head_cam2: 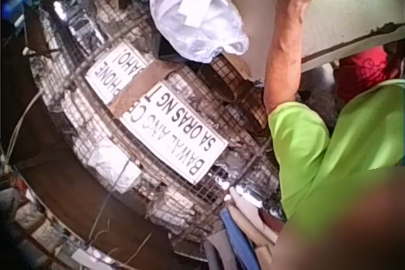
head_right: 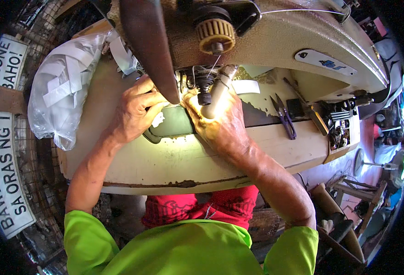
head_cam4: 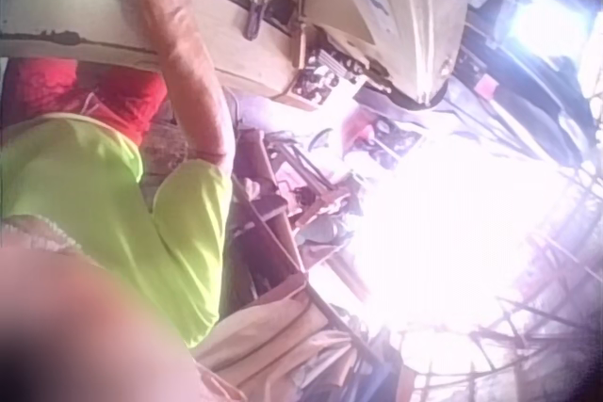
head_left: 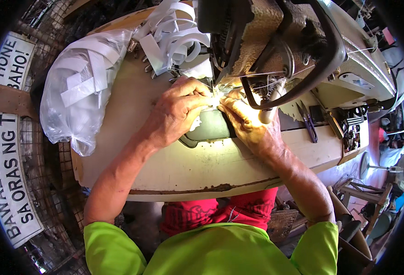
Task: The person sews white webbing straps using an industrial sewing machine.
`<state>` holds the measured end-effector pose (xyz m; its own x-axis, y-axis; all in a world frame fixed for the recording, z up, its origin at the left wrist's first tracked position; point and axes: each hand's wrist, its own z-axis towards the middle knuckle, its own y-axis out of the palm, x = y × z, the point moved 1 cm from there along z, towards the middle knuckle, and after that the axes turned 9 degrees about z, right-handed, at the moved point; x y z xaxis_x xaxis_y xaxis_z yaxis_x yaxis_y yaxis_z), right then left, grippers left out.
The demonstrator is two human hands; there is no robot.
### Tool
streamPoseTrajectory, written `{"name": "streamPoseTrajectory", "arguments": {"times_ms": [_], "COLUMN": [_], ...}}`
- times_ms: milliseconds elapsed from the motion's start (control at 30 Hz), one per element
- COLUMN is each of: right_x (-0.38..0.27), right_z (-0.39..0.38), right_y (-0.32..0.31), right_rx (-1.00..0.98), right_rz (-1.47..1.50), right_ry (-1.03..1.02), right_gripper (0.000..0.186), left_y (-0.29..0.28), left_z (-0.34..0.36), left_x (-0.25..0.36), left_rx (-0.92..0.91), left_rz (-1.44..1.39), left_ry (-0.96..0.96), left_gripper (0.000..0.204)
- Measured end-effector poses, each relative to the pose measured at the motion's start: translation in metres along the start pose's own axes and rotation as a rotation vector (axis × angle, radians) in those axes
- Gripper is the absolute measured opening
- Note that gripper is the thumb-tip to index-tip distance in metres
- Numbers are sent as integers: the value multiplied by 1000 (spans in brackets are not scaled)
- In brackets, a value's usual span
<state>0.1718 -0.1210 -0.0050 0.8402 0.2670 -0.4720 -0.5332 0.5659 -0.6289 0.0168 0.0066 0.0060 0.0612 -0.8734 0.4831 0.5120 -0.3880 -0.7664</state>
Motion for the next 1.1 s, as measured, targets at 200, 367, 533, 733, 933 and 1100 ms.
{"name": "streamPoseTrajectory", "arguments": {"times_ms": [200, 367, 533, 733, 933, 1100], "right_x": [-5, -5, 1, 1, -6, 0], "right_z": [1, 1, -1, -4, -1, -1], "right_y": [0, 1, 6, 6, 5, 8], "right_rx": [-52, -20, 16, -36, 14, 23], "right_rz": [-33, -13, 39, -11, -43, -30], "right_ry": [91, 143, 164, 202, 139, 172], "right_gripper": [15, 15, 12, 17, 16, 16], "left_y": [4, 0, 2, 3, 4, 5], "left_z": [-1, 3, 0, -1, 0, 0], "left_x": [-2, 4, -1, -1, -3, -6], "left_rx": [57, 66, 34, 30, 75, 31], "left_rz": [21, 180, 61, 110, 173, 181], "left_ry": [32, 90, 73, 74, 176, 164], "left_gripper": [23, 25, 27, 28, 26, 26]}}
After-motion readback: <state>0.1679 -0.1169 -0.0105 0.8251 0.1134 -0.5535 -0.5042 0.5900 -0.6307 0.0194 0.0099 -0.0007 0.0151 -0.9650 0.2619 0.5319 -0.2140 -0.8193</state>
